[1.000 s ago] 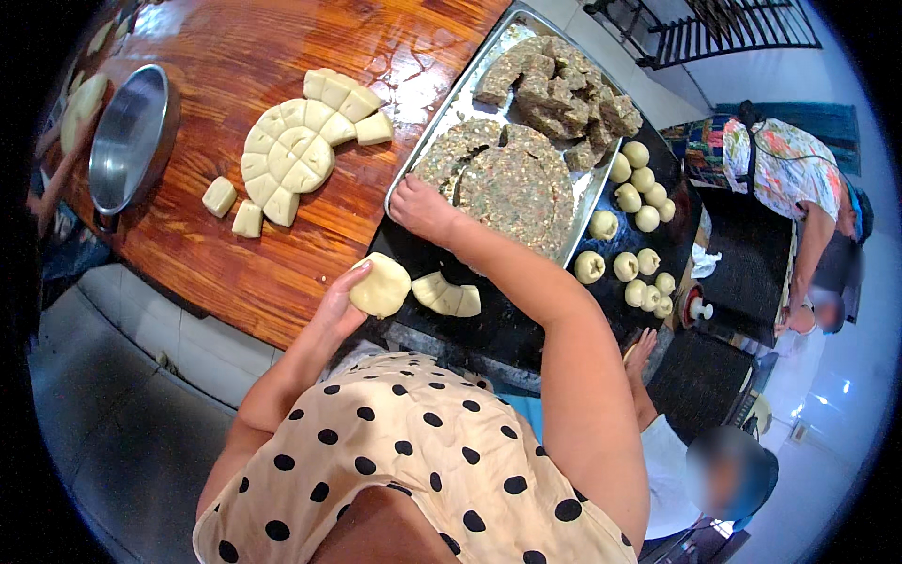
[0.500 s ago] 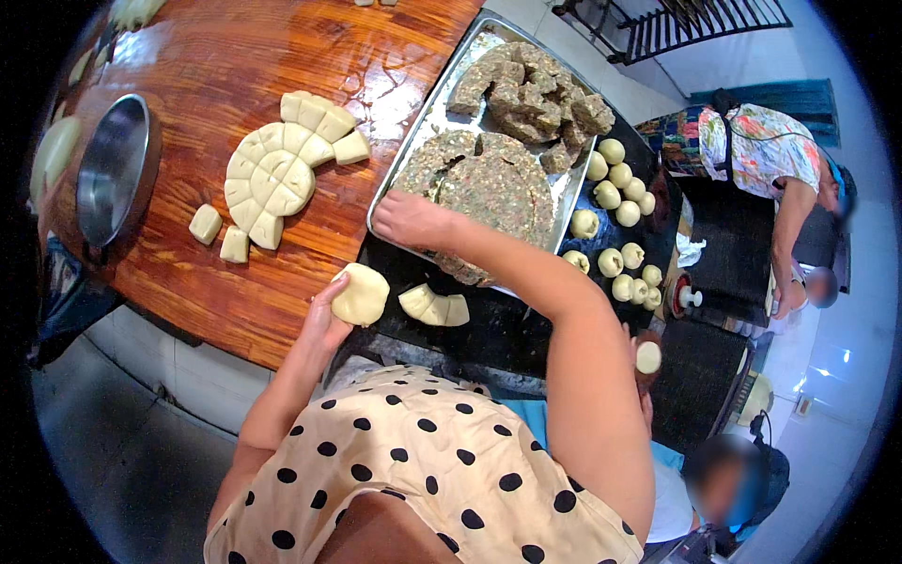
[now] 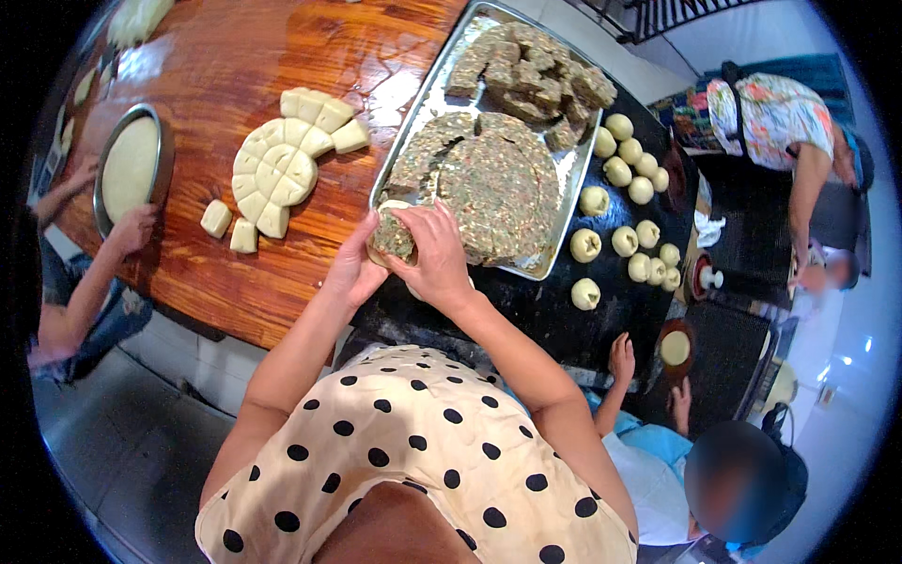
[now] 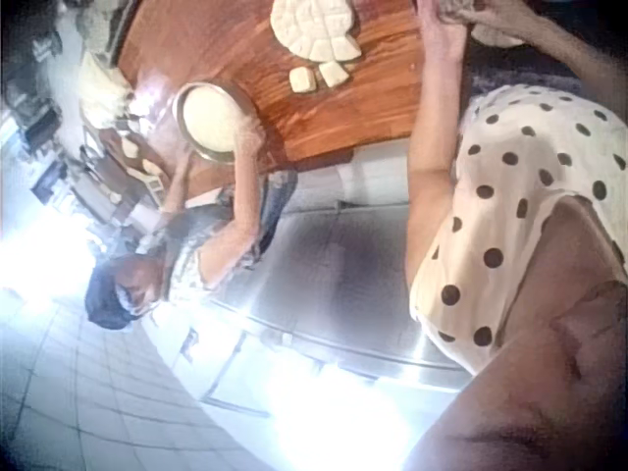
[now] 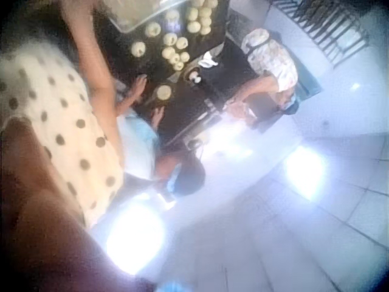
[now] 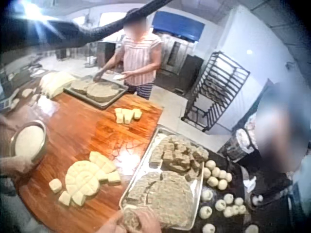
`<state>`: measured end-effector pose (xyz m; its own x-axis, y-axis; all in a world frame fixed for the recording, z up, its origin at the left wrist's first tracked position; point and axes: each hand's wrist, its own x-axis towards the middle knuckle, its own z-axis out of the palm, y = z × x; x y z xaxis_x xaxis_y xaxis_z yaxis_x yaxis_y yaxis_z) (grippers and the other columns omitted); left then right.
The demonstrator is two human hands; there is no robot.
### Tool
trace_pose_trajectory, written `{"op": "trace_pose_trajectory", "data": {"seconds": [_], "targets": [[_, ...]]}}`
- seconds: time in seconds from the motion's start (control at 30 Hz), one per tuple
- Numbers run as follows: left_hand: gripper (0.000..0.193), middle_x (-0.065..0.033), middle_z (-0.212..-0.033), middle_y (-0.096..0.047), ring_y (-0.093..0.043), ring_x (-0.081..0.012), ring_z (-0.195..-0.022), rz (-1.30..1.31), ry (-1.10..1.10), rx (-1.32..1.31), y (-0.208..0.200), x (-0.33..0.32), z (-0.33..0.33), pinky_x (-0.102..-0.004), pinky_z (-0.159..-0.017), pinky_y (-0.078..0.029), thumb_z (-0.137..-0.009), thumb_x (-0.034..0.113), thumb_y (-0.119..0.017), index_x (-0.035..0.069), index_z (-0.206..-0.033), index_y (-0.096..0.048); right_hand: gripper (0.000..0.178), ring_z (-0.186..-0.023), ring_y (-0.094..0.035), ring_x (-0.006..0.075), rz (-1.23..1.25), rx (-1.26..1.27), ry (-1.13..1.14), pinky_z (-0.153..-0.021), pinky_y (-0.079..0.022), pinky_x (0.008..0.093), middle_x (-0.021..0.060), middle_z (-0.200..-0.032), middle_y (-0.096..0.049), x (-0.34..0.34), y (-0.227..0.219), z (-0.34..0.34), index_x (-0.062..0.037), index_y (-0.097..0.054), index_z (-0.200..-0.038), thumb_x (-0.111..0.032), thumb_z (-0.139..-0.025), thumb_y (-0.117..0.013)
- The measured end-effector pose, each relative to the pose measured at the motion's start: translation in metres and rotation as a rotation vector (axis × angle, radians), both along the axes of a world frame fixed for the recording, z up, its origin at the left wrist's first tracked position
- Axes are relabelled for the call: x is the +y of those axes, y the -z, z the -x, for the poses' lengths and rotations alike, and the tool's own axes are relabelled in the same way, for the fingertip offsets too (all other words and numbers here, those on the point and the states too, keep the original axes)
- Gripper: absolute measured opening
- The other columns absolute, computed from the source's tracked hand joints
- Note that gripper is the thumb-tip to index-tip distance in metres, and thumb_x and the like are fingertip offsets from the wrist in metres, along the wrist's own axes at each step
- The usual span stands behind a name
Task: The person by hand takes pieces of savory mixture from a tray and rolls them into dough balls.
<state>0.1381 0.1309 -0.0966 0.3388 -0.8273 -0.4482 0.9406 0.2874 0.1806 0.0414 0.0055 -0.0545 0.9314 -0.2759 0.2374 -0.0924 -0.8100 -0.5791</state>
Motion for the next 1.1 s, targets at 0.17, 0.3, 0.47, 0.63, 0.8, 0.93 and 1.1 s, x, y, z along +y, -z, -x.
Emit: {"op": "trace_pose_trajectory", "data": {"seconds": [0.17, 0.3, 0.47, 0.63, 0.8, 0.93, 1.1], "targets": [[0.042, -0.0089, -0.127, -0.061, -0.059, -0.0217, -0.119, -0.126, 0.074, -0.036, -0.014, -0.025, 0.023, -0.0394, -0.105, -0.049, -0.095, 0.018, -0.068, 0.007, -0.132, -0.053, 0.079, -0.133, -0.046, 0.0339, -0.123, -0.058, 0.107, -0.118, -0.028, 0.0512, 0.0172, -0.139, -0.051, -0.012, -0.015, 0.03, -0.0058, -0.047, -0.141, -0.037, -0.077, -0.08], [0.037, -0.0099, -0.125, -0.063, -0.06, -0.0222, -0.118, -0.054, 0.105, 0.073, -0.037, -0.058, 0.044, -0.0408, -0.107, -0.048, -0.095, 0.018, -0.068, 0.005, -0.128, -0.056, 0.063, -0.137, -0.043, 0.0254, -1.133, -0.434, 0.6, -0.117, -0.03, 0.0397, 0.0153, -0.144, -0.048, -0.017, 0.001, 0.055, -0.0004, -0.041, -0.145, -0.045, -0.102, -0.049], [0.037, -0.0051, -0.122, -0.062, -0.059, -0.0184, -0.117, -0.013, 0.175, -0.17, -0.056, -0.085, 0.075, -0.0379, -0.105, -0.046, -0.097, 0.024, -0.067, 0.009, -0.128, -0.054, 0.049, -0.111, -0.059, 0.0164, -1.519, -0.67, 0.722, -0.103, -0.042, 0.0304, 0.0099, -0.123, -0.063, -0.016, -0.028, 0.059, 0.0016, -0.058, -0.13, -0.039, -0.105, -0.045], [0.039, -0.0022, -0.117, -0.06, -0.059, -0.0157, -0.11, -0.024, 0.204, -0.306, -0.077, -0.094, 0.105, -0.0353, -0.096, -0.05, -0.097, 0.023, -0.067, 0.015, -0.131, -0.049, 0.032, -0.099, -0.06, 0.0127, -1.176, -0.714, 0.843, -0.093, -0.045, 0.028, 0.0082, -0.113, -0.068, -0.023, -0.046, 0.071, 0.0002, -0.067, -0.114, -0.027, -0.103, -0.054], [0.038, -0.0037, -0.118, -0.06, -0.061, -0.0155, -0.108, -0.052, 0.181, -0.342, -0.096, -0.104, 0.125, -0.0333, -0.089, -0.054, -0.098, 0.02, -0.065, 0.015, -0.132, -0.047, 0.027, -0.088, -0.062, 0.0124, -1.112, -0.77, 0.905, -0.083, -0.05, 0.0283, 0.006, -0.099, -0.071, -0.033, -0.044, 0.081, 0.0021, -0.069, -0.102, -0.02, -0.103, -0.054], [0.036, -0.0027, -0.121, -0.059, -0.06, -0.0163, -0.11, 0.013, 0.197, -0.283, -0.107, -0.108, 0.122, -0.0355, -0.09, -0.054, -0.099, 0.03, -0.064, 0.017, -0.129, -0.05, 0.029, -0.096, -0.062, 0.0128, -1.002, -0.728, 0.818, -0.088, -0.049, 0.0292, 0.0076, -0.104, -0.07, -0.038, -0.063, 0.087, 0.0021, -0.068, -0.107, -0.022, -0.104, -0.053], [0.032, -0.001, -0.118, -0.059, -0.06, -0.0163, -0.108, -0.064, 0.165, -0.369, -0.117, -0.118, 0.124, -0.0358, -0.089, -0.054, -0.099, 0.032, -0.064, 0.017, -0.125, -0.053, 0.024, -0.099, -0.062, 0.0136, -1.039, -0.768, 0.807, -0.091, -0.048, 0.0289, 0.0082, -0.107, -0.07, -0.047, -0.057, 0.088, 0.0022, -0.068, -0.11, -0.018, -0.1, -0.061]]}}
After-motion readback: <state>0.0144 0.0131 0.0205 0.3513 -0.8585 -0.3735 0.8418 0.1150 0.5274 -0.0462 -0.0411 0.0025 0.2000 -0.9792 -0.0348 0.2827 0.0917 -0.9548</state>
